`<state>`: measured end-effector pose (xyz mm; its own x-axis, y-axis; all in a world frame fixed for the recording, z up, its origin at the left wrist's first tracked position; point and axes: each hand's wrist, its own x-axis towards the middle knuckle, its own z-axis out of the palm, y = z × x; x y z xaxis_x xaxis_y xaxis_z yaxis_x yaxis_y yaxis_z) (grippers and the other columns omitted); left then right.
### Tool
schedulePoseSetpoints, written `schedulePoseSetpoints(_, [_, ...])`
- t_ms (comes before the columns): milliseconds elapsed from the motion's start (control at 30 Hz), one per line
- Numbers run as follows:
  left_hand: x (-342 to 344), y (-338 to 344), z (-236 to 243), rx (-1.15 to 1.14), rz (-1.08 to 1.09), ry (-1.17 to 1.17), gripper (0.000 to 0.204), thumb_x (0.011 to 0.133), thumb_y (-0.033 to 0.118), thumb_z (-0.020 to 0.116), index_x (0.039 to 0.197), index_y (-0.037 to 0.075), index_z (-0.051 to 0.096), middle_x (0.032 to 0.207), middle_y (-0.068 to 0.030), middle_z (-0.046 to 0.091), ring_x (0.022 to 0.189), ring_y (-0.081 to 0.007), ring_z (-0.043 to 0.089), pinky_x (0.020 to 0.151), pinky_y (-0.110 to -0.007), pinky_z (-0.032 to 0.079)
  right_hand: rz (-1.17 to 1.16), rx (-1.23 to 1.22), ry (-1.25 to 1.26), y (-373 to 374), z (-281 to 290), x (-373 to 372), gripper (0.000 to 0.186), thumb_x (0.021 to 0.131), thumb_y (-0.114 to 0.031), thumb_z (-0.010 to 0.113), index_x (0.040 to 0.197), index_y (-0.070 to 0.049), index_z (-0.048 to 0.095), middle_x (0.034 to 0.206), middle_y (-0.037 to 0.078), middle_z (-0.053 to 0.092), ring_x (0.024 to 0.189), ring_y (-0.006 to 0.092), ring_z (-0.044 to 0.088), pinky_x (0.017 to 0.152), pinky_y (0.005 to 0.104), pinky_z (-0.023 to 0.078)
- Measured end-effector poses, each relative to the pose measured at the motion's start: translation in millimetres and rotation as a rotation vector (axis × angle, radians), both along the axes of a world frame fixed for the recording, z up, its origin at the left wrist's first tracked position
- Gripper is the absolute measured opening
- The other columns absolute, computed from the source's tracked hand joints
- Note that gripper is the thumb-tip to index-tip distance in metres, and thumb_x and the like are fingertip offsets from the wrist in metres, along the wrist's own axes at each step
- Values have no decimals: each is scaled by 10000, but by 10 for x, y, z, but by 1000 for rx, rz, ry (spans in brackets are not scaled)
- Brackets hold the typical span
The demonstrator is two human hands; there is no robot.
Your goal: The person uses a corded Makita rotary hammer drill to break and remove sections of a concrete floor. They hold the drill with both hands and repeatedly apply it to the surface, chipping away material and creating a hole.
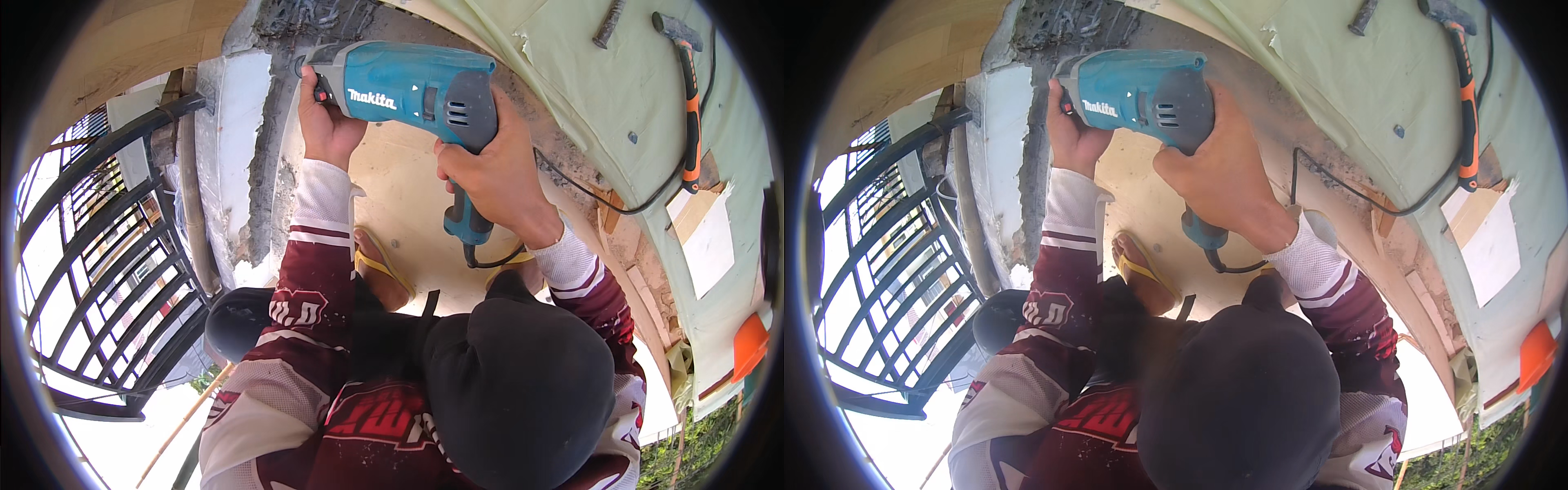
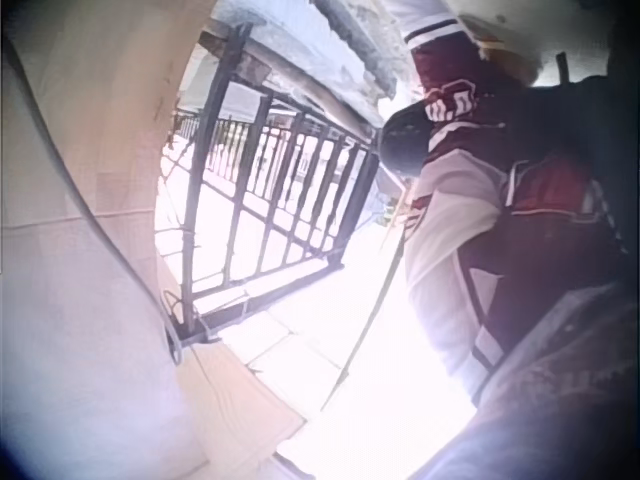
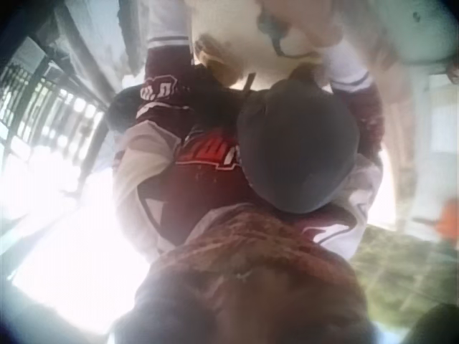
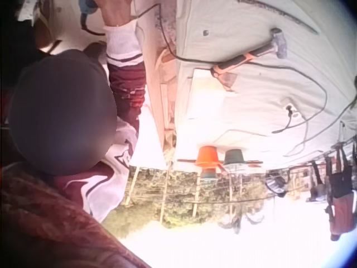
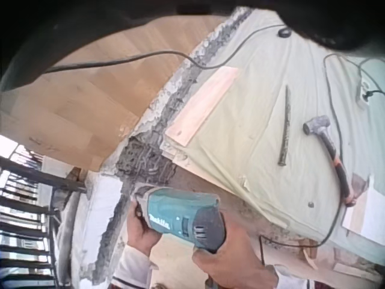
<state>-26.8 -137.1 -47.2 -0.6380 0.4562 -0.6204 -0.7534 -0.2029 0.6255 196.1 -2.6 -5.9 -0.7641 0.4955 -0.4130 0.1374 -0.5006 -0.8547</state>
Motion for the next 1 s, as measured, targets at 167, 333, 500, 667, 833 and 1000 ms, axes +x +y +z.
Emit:
schedulePoseSetpoints(167, [-40, 284, 35, 81, 144, -8, 456, 981, 495, 647, 1247, 128, 602, 1243, -62, 679, 1173, -266, 631, 1051, -483, 477, 193, 89, -71, 538, 224, -281, 435, 806, -86, 637, 1207, 54, 546, 943, 141, 682, 730, 175, 665, 555, 308, 532])
schedulePoseSetpoints(333, [138, 506, 117, 101, 127, 6, 472, 992, 415, 662, 1325, 105, 535, 1306, -105, 628, 1246, -302, 581, 1120, -535, 412, 92, -51, -12, 664, 326, -53, 382, 824, -45, 610, 1193, 36, 556, 961, 133, 686, 728, 173, 672, 549, 303, 555])
schedulePoseSetpoints(500, [490, 353, 226, 60, 25, -24, 471, 975, 364, 704, 1333, 110, 534, 1284, -76, 645, 1211, -265, 613, 1114, -504, 430, -33, -136, -24, 327, 273, 455, 379, 830, -28, 595, 1203, 27, 553, 960, 139, 683, 733, 188, 681, 551, 313, 569])
schedulePoseSetpoints(667, [524, 215, 247, -17, 90, -54, 422, 968, 345, 714, 1285, 103, 576, 1267, -72, 655, 1202, -261, 615, 1107, -474, 438, -35, -196, -39, 61, 169, 421, 373, 835, 2, 597, 1202, 23, 536, 915, 131, 673, 697, 197, 677, 543, 321, 568])
schedulePoseSetpoints(833, [224, -28, 151, -9, 86, 25, 457, 970, 415, 694, 1280, 96, 587, 1255, -80, 667, 1193, -294, 612, 1093, -513, 425, -18, -184, 67, -216, 32, 153, 321, 835, 29, 624, 1141, 22, 527, 848, 104, 654, 636, 174, 653, 526, 316, 547])
schedulePoseSetpoints(1000, [160, -222, 99, 65, 34, 19, 517, 961, 441, 692, 1343, 108, 590, 1339, -90, 634, 1265, -312, 572, 1125, -522, 396, -48, -87, 1, -350, 142, 105, 349, 805, -5, 654, 1126, 32, 522, 809, 70, 640, 610, 138, 624, 520, 303, 517])
